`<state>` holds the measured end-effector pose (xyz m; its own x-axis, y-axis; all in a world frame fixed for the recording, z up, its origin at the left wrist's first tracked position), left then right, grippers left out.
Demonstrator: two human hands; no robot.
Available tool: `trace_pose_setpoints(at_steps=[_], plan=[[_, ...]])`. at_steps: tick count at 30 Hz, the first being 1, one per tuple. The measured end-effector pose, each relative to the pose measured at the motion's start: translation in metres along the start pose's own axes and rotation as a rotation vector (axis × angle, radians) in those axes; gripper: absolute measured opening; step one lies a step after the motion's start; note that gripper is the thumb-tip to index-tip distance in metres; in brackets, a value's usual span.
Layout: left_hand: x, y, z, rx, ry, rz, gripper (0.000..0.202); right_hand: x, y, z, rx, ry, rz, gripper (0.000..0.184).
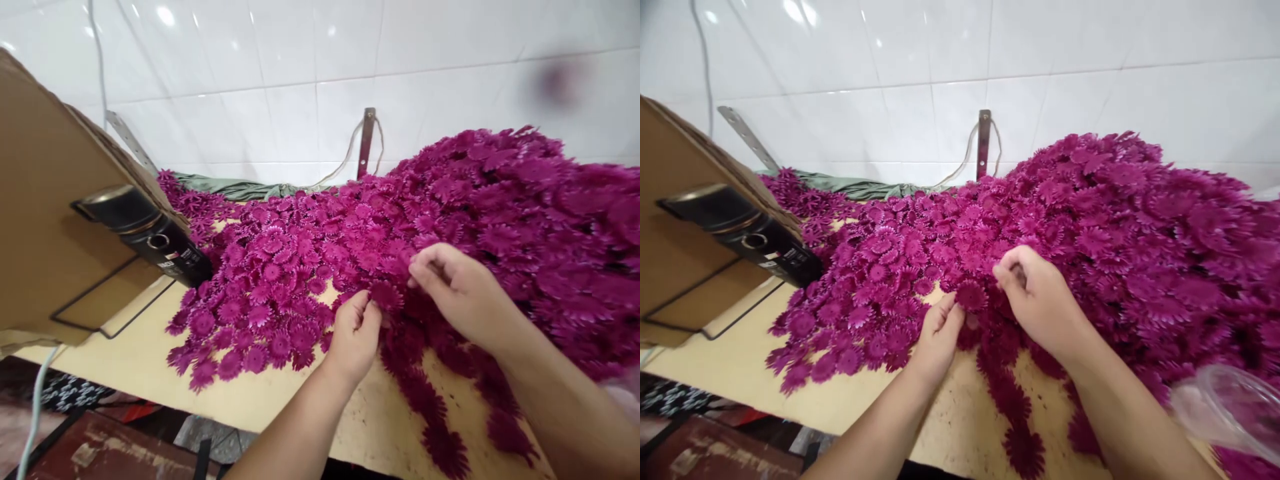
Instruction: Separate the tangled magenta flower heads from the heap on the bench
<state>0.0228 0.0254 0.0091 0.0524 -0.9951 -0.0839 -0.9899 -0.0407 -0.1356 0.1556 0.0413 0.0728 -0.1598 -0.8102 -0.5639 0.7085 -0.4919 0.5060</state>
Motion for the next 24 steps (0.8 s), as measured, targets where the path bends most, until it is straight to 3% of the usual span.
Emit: trace_pose_setpoints(at_steps=[3, 6, 8, 14, 20, 24], plan=[[0.0, -0.003, -0.001, -0.013, -0.016, 0.002, 0.024, 0.007, -0.001, 0.0, 0.003, -0.005, 0.02, 0.011], [-0.002, -0.004, 0.0, 0.019, 0.027, -0.022, 0.02, 0.001, 0.006, -0.008, -0.016, -0.181, -0.136, 0.006], [-0.002, -0.004, 0.001, 0.071, 0.069, -0.039, 0.015, -0.005, 0.01, -0.013, -0.058, -0.309, -0.159, 0.016], [-0.002, -0.006, -0.001, 0.156, 0.067, -0.036, 0.011, 0.0, 0.003, -0.014, -0.129, -0.379, 0.121, 0.031], [-0.002, -0.006, 0.002, 0.232, 0.143, -0.057, 0.022, 0.001, 0.004, -0.023, -0.143, -0.464, -0.103, 0.04], [-0.001, -0.006, 0.0, 0.282, 0.222, -0.056, 0.02, -0.003, 0.003, -0.022, -0.273, -0.529, -0.085, 0.041]])
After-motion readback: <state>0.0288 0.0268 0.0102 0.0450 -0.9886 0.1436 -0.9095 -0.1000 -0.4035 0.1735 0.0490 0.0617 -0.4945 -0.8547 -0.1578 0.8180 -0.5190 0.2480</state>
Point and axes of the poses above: each hand's wrist, its own x-axis away from the middle knuckle, its own y-axis out of the back of the hand, z = x × y, the point moved 3 cm from there along -x, towards the middle knuckle, and after that the axes turned 14 degrees about -z, right-handed, at the moved point
